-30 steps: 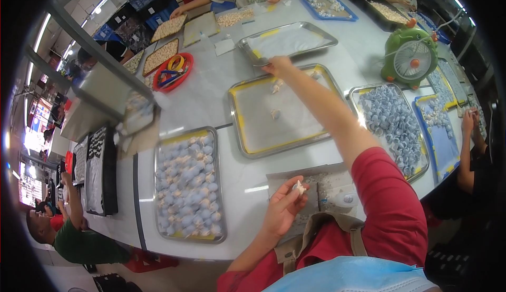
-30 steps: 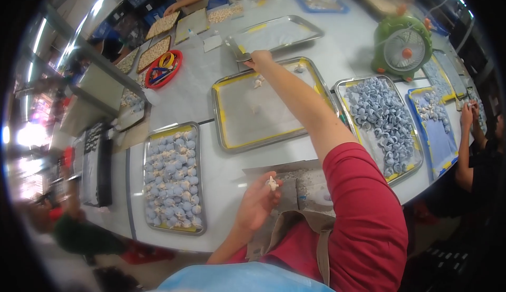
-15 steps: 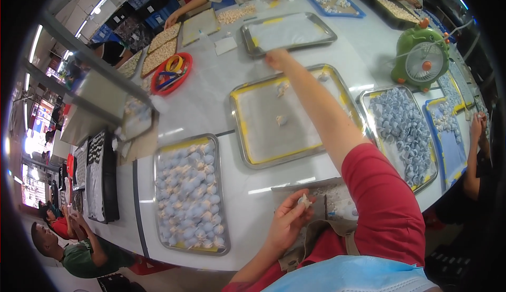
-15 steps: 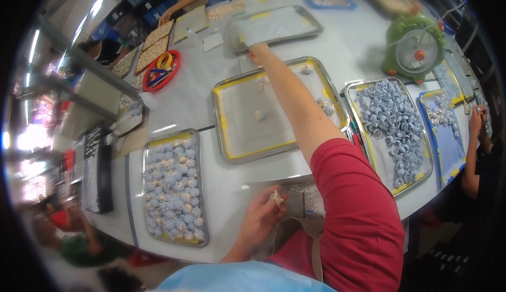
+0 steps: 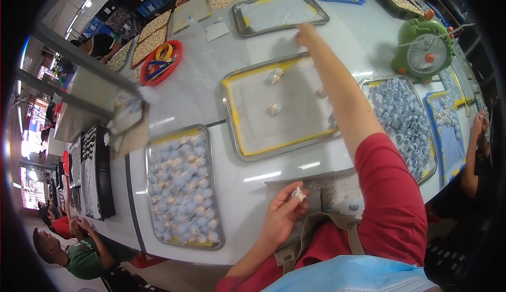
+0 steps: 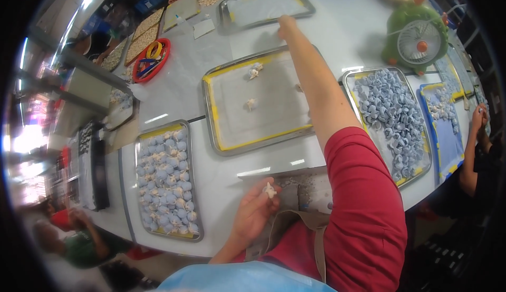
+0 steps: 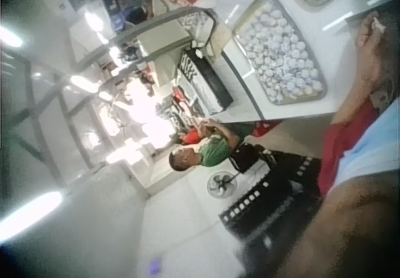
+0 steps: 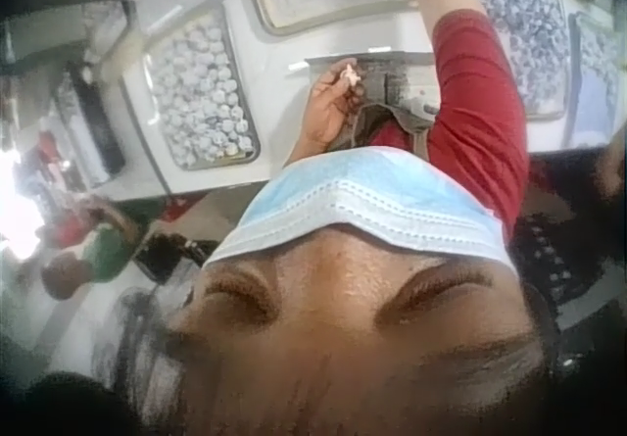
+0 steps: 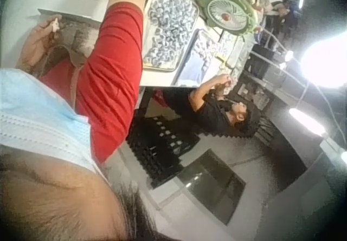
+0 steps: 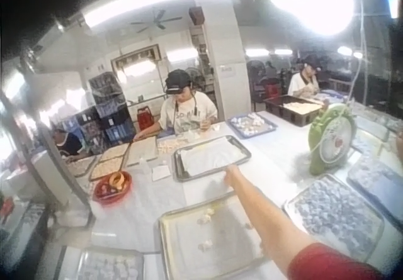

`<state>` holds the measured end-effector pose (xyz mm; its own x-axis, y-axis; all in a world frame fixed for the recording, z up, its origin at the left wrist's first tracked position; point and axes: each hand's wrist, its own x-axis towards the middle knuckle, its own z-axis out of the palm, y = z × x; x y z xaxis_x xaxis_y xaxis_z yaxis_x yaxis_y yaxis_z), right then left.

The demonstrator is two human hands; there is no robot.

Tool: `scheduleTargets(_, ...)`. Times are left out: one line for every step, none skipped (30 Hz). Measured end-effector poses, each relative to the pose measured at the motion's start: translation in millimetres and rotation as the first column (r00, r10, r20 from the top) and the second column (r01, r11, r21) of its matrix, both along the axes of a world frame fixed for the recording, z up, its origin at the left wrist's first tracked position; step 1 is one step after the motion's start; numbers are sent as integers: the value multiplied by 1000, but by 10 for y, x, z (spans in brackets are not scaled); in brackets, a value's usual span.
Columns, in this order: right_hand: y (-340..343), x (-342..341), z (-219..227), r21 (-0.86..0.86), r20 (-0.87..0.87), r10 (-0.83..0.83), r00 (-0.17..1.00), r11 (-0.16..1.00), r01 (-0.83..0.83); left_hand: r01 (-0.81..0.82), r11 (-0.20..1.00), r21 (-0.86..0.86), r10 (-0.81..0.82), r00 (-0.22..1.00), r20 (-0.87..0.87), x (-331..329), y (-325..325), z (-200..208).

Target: The person applies glue from a bottle to small toy parts and assembles them by hand at a workbench.

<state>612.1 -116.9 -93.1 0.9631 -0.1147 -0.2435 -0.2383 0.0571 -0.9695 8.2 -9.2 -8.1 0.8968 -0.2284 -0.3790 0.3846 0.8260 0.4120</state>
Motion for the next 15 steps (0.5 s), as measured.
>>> scheduleTargets(20, -27, 18, 362, -136, 0, 991, 931, 49, -4, 1000, 2, 4, 1000, -1, -13, 9, 3)
scheduleTargets(-106, -202, -89, 359, -131, -7, 991, 932, 54, -5, 1000, 5, 5, 1000, 13, -15, 9, 15)
scheduleTargets(591, -668, 57, -186, 164, 271, 949, 953, -240, -84, 995, 62, 84, 996, -4, -106, 158, 15)
scheduleTargets(1115, -1259, 207, -703, 294, 615, 732, 657, -270, -147, 983, 111, 152, 988, -30, -188, 299, -9)
scheduleTargets(978, -1297, 430, -712, 307, 596, 742, 661, -236, -128, 988, 89, 127, 992, 10, -176, 232, 27)
scheduleTargets(796, -1262, 553, -310, 190, 443, 876, 874, -375, -98, 993, 63, 95, 994, 48, -139, 174, 19)
scheduleTargets(599, -1239, 670, 174, 5, 344, 939, 924, -339, -66, 996, 55, 63, 996, 65, -112, 104, 2)
scheduleTargets(323, -1114, 786, 159, 24, 302, 953, 940, -301, -36, 999, 22, 35, 998, 43, -66, 11, -12)
scheduleTargets(166, -1083, 897, -612, 68, 609, 790, 651, -450, -17, 1000, -2, 17, 1000, 5, -84, -31, -16)
scheduleTargets(-24, -1083, 981, -976, -179, 780, 600, -65, -205, 16, 1000, -2, -16, 1000, 13, -79, -68, -13)
scheduleTargets(-180, -1124, 1017, -978, -176, 758, 628, -61, -199, 12, 1000, 0, -12, 999, 31, -55, -110, -5)
scheduleTargets(193, -1419, 1139, -931, -217, 658, 721, 83, -356, -54, 998, 28, 53, 998, 38, -82, -15, -8)
scheduleTargets(414, -1726, 1300, -851, -285, 546, 788, 234, -471, -77, 996, 41, 75, 996, 48, -101, 49, -2)
scheduleTargets(430, -2022, 1384, -805, -143, 703, 697, 326, -495, -85, 995, 49, 81, 994, 73, -135, 87, 25)
scheduleTargets(302, -2327, 1445, -750, 11, 807, 590, 397, -529, -80, 996, 44, 76, 992, 98, -136, 75, 19)
